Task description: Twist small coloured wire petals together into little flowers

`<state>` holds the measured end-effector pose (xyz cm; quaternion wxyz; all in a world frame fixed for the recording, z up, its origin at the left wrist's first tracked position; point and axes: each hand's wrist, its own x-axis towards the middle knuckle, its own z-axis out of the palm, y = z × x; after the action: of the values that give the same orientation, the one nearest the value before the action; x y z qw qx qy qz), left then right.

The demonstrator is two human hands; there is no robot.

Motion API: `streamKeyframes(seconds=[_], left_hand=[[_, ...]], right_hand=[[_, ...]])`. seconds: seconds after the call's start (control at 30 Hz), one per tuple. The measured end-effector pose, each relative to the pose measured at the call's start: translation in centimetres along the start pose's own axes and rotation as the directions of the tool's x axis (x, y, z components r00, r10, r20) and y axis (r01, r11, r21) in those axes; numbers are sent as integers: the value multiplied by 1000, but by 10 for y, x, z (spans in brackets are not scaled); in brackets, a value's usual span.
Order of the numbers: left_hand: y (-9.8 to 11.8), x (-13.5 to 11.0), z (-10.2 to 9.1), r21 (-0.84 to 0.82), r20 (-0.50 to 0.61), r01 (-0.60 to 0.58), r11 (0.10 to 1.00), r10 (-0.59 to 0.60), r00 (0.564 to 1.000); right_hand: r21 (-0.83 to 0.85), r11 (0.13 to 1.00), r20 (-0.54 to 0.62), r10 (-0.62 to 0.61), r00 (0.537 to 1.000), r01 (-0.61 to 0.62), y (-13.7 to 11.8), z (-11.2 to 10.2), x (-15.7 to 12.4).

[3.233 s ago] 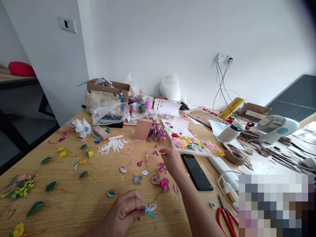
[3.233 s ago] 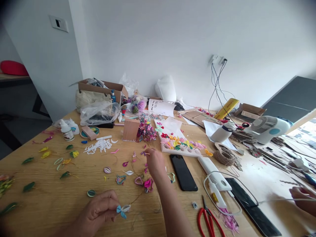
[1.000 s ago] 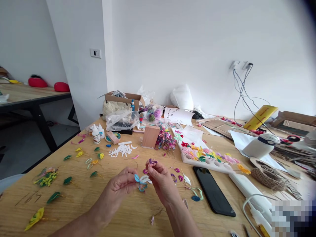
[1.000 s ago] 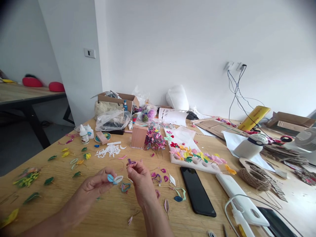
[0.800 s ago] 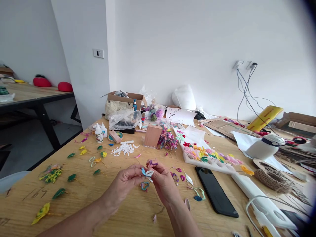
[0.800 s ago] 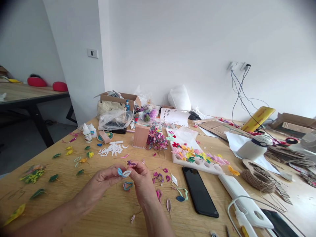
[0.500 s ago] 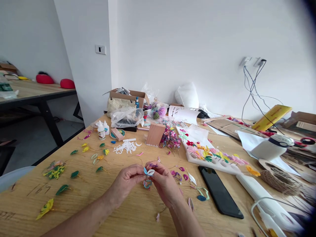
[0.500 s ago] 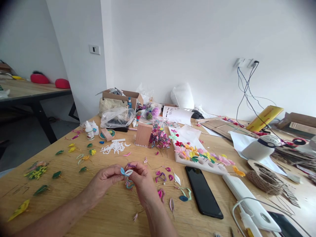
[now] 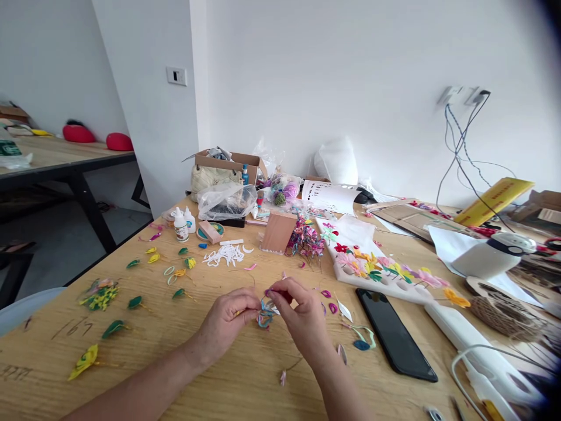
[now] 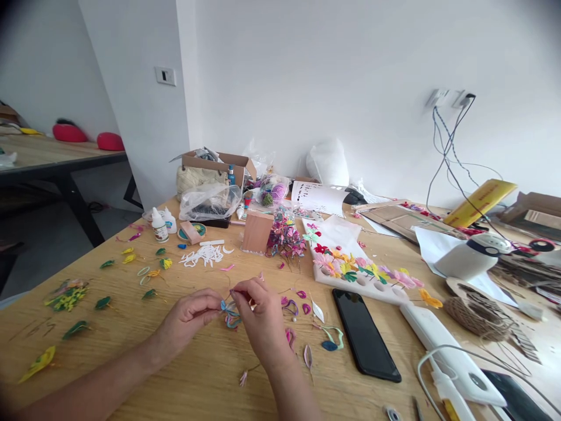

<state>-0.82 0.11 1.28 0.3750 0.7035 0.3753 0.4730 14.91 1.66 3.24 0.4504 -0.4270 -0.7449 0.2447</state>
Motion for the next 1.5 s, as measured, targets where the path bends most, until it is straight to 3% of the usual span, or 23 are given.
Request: streamKeyframes(seconds=[0.13, 0.2, 0.27, 0.37, 0.47, 0.7, 1.07, 1.5], left_hand=[[-2, 1, 1, -54, -84, 79, 995, -83, 993], [-3, 2, 1, -109, -124, 134, 985, -147, 981], [-4, 3, 1, -159, -146, 190, 969, -214, 966], [-7, 3, 1, -184, -170, 222, 957, -254, 952], [-10, 2, 2, -174, -177, 195, 965, -226, 958], [-11, 1, 6, -144, -162, 180, 973, -202, 966], [-15, -2, 9, -163, -158, 188, 969, -213, 964], [-12, -1, 7, -41, -172, 198, 979, -203, 964]], right_hand=[[-76, 995, -208, -74, 975, 59, -1, -9, 1], [-24, 996, -327, -89, 941, 86, -3, -14, 0], [50, 992, -367, -93, 926, 119, -5, -15, -2], [79, 987, -314, -111, 943, 142, -12, -7, -5], [-15, 988, -257, -153, 954, 155, -17, 5, -9], [-212, 966, -255, -199, 946, 146, -12, 21, -11], [-353, 918, -145, -244, 959, 180, -8, 25, -10], [-497, 842, -23, -252, 967, 208, -7, 23, -8]])
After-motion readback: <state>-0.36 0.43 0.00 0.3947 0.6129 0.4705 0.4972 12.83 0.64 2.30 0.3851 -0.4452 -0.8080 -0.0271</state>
